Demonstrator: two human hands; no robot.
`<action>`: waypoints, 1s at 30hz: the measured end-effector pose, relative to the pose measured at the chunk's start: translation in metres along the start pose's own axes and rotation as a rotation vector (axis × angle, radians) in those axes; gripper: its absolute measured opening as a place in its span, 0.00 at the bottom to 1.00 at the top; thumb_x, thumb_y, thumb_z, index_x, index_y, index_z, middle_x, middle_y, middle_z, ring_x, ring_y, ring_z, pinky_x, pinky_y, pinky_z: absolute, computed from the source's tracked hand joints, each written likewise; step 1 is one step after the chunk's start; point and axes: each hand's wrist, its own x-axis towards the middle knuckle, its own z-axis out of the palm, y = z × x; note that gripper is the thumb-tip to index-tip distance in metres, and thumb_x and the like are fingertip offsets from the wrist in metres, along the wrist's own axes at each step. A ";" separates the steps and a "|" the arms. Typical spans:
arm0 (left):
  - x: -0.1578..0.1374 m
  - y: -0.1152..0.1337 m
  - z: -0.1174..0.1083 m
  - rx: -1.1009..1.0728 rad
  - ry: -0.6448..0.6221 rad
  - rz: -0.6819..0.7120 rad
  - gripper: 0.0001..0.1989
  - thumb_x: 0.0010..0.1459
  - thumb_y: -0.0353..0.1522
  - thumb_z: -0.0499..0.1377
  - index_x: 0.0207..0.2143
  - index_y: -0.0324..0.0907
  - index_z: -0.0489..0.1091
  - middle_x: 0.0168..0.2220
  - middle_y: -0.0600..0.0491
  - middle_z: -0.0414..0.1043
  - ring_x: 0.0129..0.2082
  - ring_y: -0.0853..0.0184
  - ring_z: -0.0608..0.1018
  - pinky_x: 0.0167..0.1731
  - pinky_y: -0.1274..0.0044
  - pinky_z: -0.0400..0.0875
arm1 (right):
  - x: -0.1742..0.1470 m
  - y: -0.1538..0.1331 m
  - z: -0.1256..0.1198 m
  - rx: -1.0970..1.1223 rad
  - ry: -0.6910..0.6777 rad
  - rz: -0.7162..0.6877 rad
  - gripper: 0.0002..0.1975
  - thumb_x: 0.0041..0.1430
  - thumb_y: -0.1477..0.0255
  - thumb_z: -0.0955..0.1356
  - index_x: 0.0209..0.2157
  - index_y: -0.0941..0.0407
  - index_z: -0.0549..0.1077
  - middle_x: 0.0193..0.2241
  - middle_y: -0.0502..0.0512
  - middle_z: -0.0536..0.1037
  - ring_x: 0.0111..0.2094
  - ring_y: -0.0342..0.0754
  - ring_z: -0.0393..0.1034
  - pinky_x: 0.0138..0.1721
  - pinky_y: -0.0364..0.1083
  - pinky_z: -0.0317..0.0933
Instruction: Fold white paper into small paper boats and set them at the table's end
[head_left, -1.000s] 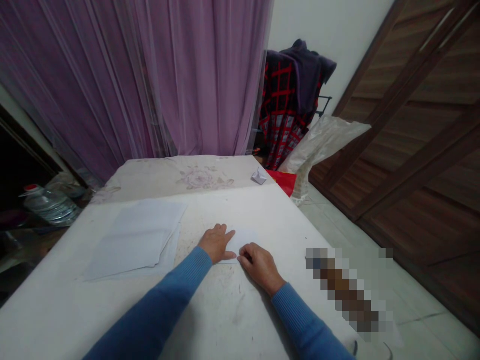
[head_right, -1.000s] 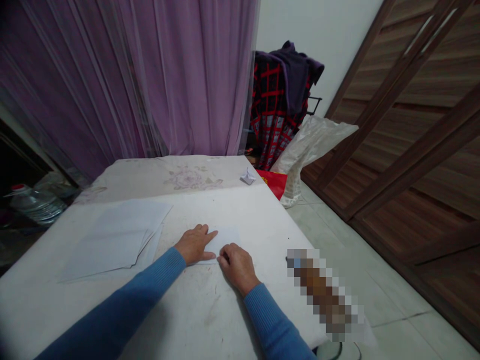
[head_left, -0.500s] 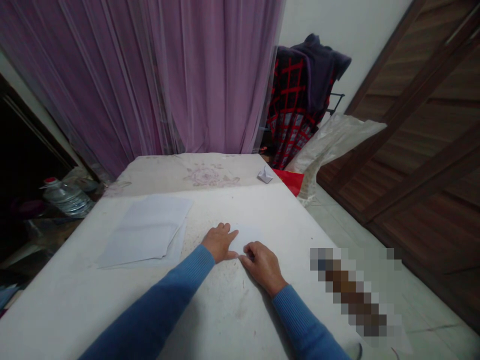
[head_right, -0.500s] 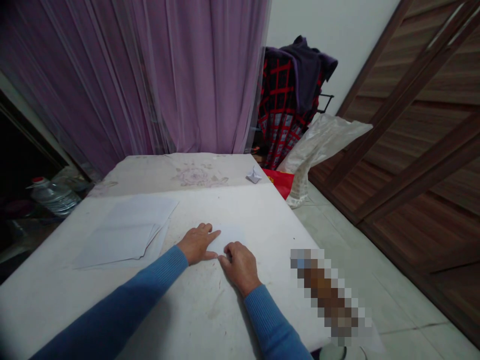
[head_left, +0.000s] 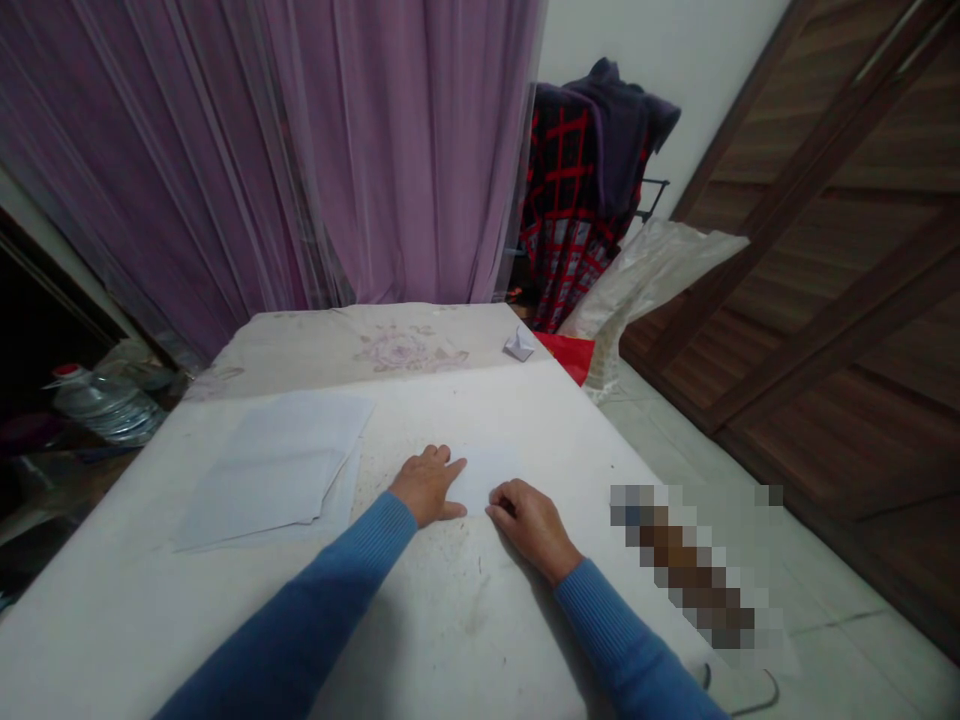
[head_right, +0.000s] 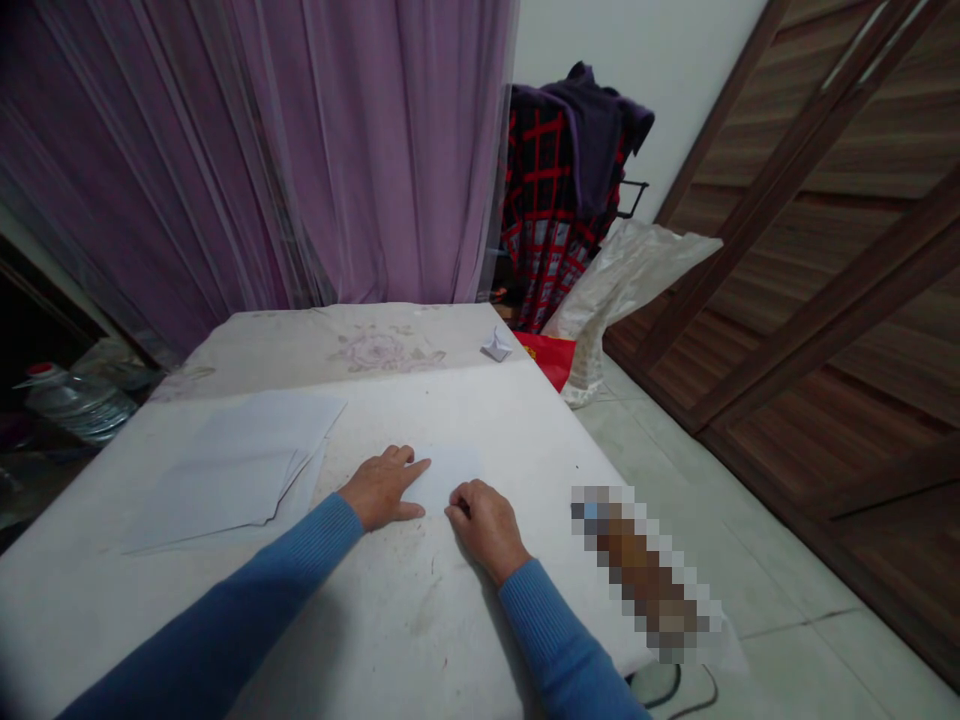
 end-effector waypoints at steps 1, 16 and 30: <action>0.000 0.000 0.000 0.000 -0.003 0.001 0.34 0.54 0.45 0.62 0.61 0.46 0.61 0.54 0.43 0.65 0.53 0.52 0.68 0.48 0.65 0.67 | -0.001 0.003 -0.002 -0.009 -0.010 0.007 0.03 0.57 0.74 0.67 0.31 0.54 0.73 0.29 0.49 0.74 0.32 0.45 0.68 0.35 0.42 0.57; 0.003 -0.003 0.005 0.006 -0.023 0.006 0.35 0.55 0.46 0.60 0.62 0.44 0.59 0.56 0.41 0.63 0.55 0.51 0.66 0.50 0.64 0.66 | 0.000 0.040 -0.038 -0.119 -0.121 0.127 0.05 0.57 0.70 0.66 0.30 0.53 0.75 0.30 0.49 0.78 0.31 0.45 0.69 0.32 0.42 0.52; 0.000 0.001 0.004 0.007 0.012 0.010 0.34 0.55 0.45 0.62 0.61 0.44 0.61 0.55 0.42 0.65 0.53 0.51 0.67 0.49 0.63 0.68 | 0.026 -0.010 0.008 -0.106 0.056 -0.148 0.06 0.62 0.72 0.65 0.33 0.54 0.75 0.30 0.51 0.78 0.31 0.44 0.70 0.34 0.42 0.56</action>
